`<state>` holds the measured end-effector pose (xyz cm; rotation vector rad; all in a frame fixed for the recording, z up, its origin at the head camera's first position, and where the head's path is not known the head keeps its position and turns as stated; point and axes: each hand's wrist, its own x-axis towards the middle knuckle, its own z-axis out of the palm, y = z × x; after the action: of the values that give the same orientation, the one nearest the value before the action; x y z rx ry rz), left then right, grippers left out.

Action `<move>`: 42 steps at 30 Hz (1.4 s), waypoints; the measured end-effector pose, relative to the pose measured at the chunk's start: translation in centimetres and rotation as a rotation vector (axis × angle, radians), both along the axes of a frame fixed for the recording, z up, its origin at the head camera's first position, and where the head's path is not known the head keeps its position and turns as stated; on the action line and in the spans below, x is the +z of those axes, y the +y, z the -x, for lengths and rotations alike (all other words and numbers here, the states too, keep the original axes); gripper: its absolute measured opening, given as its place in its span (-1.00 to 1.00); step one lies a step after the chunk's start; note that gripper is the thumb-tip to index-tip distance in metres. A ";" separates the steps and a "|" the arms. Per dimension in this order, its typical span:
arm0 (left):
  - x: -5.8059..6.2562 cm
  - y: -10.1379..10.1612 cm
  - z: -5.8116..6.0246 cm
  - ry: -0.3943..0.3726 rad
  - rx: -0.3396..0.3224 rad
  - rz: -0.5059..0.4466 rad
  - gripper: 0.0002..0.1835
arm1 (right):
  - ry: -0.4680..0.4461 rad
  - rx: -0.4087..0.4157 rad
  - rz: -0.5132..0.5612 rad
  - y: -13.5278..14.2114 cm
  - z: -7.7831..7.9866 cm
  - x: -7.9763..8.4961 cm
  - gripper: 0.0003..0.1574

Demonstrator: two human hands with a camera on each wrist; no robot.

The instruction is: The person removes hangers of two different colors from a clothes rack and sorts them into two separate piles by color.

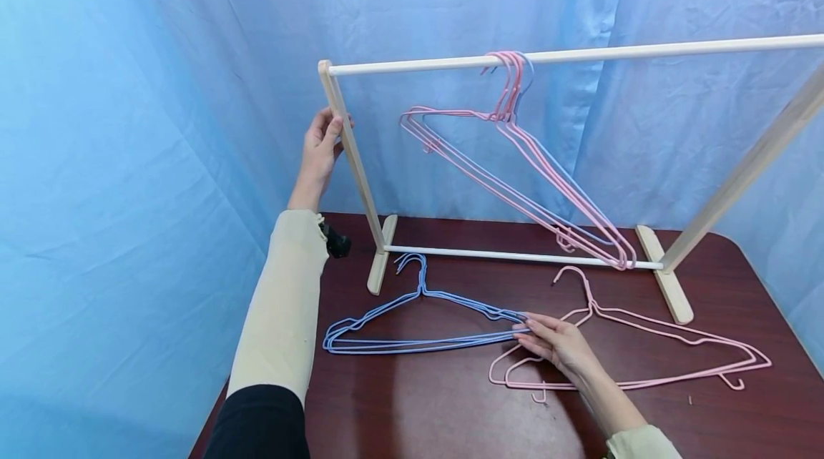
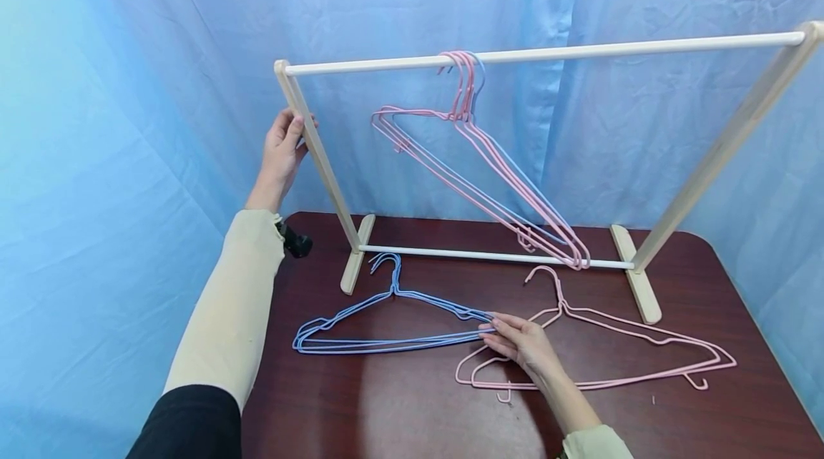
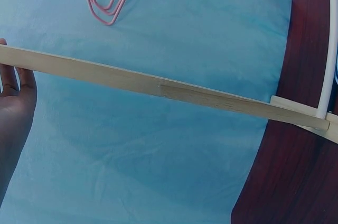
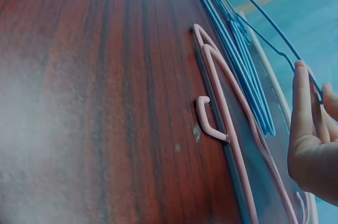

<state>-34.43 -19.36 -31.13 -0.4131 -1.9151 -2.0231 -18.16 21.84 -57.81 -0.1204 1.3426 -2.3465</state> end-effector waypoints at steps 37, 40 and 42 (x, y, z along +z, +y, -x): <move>-1.3 -0.7 1.5 0.018 -0.009 0.021 -0.57 | 0.555 -0.311 -1.209 1.0 -0.2 2.5 -0.61; -1.3 -0.7 1.5 0.019 -0.005 0.025 -0.60 | 0.569 -0.345 -1.195 1.7 -0.2 3.0 -0.63; -1.4 -0.8 1.5 0.018 -0.006 0.024 -0.64 | 0.583 -0.374 -1.194 2.1 -0.1 3.2 -0.64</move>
<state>-35.96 -20.14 -32.49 -0.4417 -1.9314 -1.9959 -18.01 23.95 -54.57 -0.1952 3.0103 -1.3695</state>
